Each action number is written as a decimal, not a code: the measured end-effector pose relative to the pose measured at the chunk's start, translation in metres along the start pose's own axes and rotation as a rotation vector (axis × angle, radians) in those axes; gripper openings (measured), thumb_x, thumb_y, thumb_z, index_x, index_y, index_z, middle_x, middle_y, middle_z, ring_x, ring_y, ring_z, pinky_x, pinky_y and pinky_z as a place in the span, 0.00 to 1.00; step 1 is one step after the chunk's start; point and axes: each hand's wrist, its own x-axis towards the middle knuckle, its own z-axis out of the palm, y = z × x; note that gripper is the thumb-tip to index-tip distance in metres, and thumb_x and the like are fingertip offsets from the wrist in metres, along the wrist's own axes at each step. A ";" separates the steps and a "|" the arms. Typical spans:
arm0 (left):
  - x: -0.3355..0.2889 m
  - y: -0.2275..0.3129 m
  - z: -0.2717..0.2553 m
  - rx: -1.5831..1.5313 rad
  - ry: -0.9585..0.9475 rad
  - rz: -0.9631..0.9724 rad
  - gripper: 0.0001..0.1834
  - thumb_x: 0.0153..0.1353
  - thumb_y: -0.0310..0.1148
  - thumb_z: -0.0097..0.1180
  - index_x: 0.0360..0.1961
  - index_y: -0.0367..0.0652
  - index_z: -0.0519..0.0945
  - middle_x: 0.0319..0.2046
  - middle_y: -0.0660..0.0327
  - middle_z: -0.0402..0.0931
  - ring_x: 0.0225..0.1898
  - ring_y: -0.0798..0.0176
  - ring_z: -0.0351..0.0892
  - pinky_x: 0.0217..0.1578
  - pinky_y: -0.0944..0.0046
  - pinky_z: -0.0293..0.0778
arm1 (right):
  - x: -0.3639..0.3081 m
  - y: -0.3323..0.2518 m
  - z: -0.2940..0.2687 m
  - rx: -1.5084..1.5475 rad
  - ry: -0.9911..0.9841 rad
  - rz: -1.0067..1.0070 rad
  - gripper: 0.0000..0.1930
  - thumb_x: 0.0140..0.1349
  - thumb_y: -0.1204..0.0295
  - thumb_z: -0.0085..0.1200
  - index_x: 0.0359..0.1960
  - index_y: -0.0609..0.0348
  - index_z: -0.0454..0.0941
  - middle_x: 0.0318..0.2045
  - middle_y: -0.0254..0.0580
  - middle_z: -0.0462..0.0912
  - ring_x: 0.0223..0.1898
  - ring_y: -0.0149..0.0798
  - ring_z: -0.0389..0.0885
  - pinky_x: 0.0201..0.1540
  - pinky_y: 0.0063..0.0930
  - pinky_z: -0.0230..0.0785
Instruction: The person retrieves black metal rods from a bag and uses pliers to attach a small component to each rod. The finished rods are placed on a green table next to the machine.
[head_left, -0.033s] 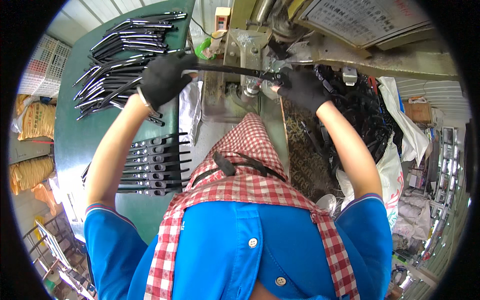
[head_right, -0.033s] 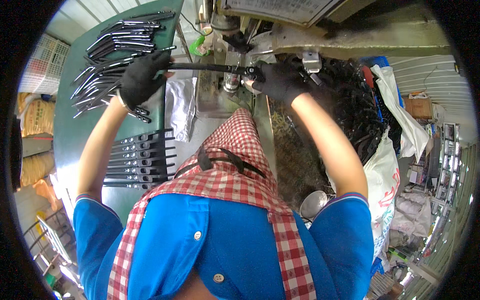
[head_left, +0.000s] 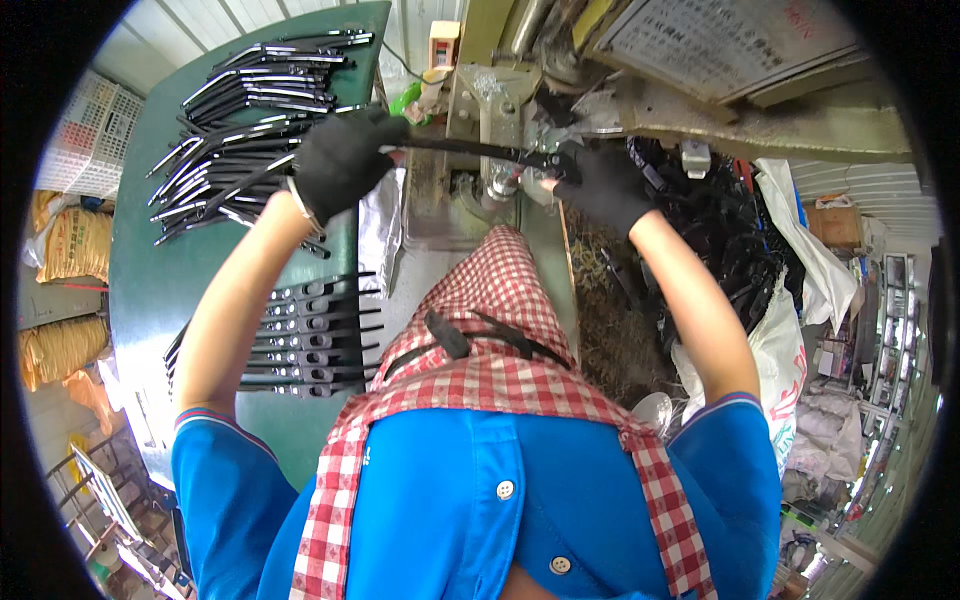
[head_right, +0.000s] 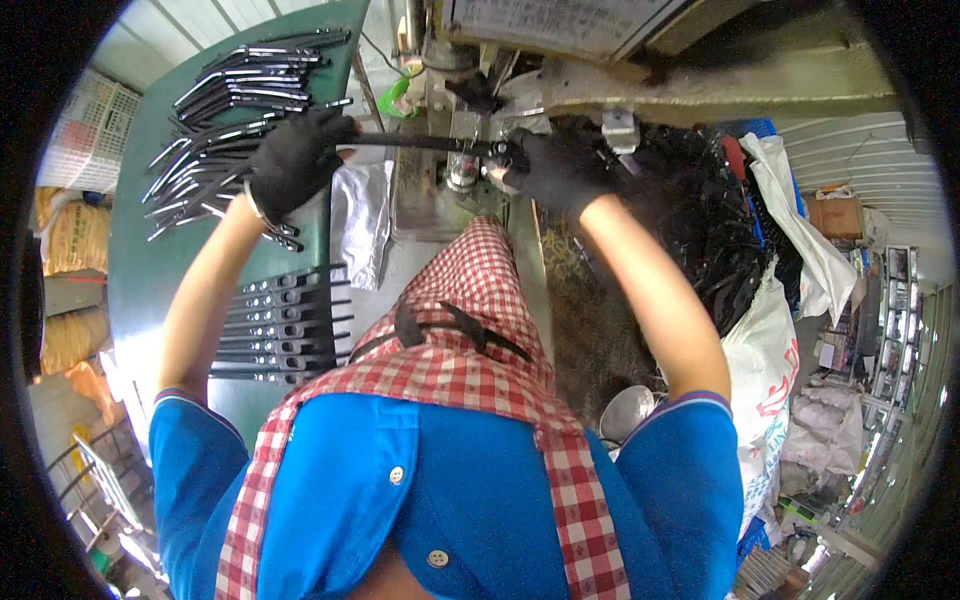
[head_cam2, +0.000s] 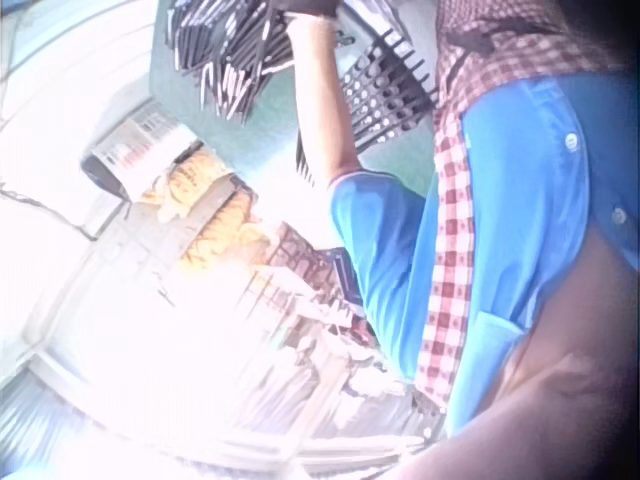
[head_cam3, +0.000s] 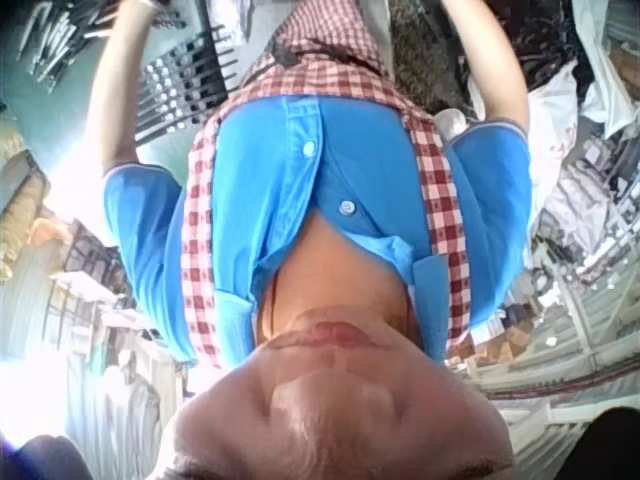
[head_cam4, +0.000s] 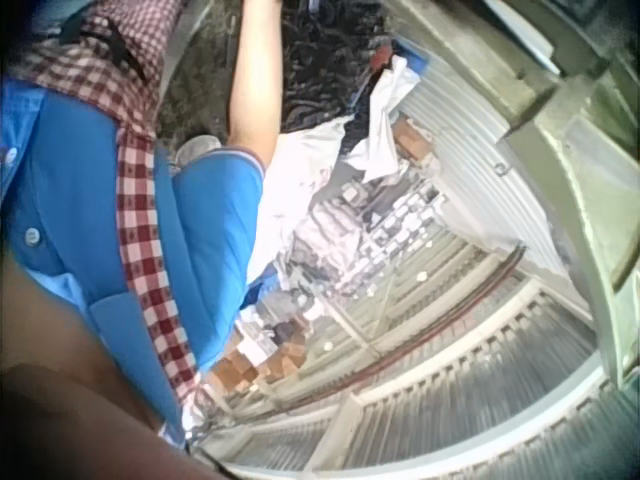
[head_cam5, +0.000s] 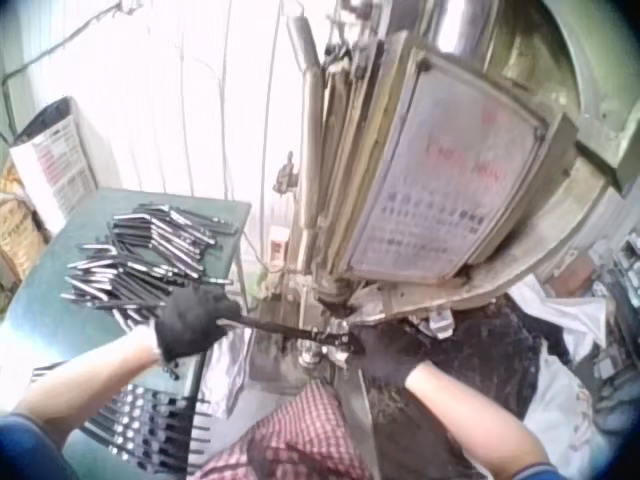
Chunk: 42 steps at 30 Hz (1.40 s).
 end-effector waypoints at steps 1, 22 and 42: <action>0.006 0.006 0.008 0.050 0.031 0.010 0.11 0.55 0.33 0.58 0.40 0.48 0.77 0.29 0.55 0.75 0.31 0.46 0.77 0.30 0.52 0.73 | -0.002 0.003 0.011 -0.014 0.178 -0.041 0.27 0.52 0.47 0.61 0.46 0.53 0.78 0.40 0.52 0.80 0.43 0.54 0.79 0.44 0.43 0.71; 0.020 0.020 0.021 -0.059 -0.003 -0.003 0.14 0.55 0.39 0.59 0.42 0.47 0.75 0.28 0.54 0.77 0.32 0.46 0.79 0.31 0.50 0.73 | -0.009 0.013 0.105 0.564 0.125 -0.111 0.08 0.58 0.67 0.55 0.35 0.57 0.78 0.29 0.48 0.82 0.32 0.47 0.82 0.35 0.34 0.71; -0.250 -0.087 0.028 0.097 -0.469 -0.620 0.17 0.51 0.30 0.57 0.44 0.51 0.82 0.41 0.54 0.80 0.41 0.47 0.79 0.43 0.53 0.75 | 0.074 0.066 0.141 -0.102 0.151 0.177 0.12 0.52 0.64 0.57 0.37 0.53 0.81 0.38 0.54 0.82 0.43 0.55 0.80 0.44 0.46 0.73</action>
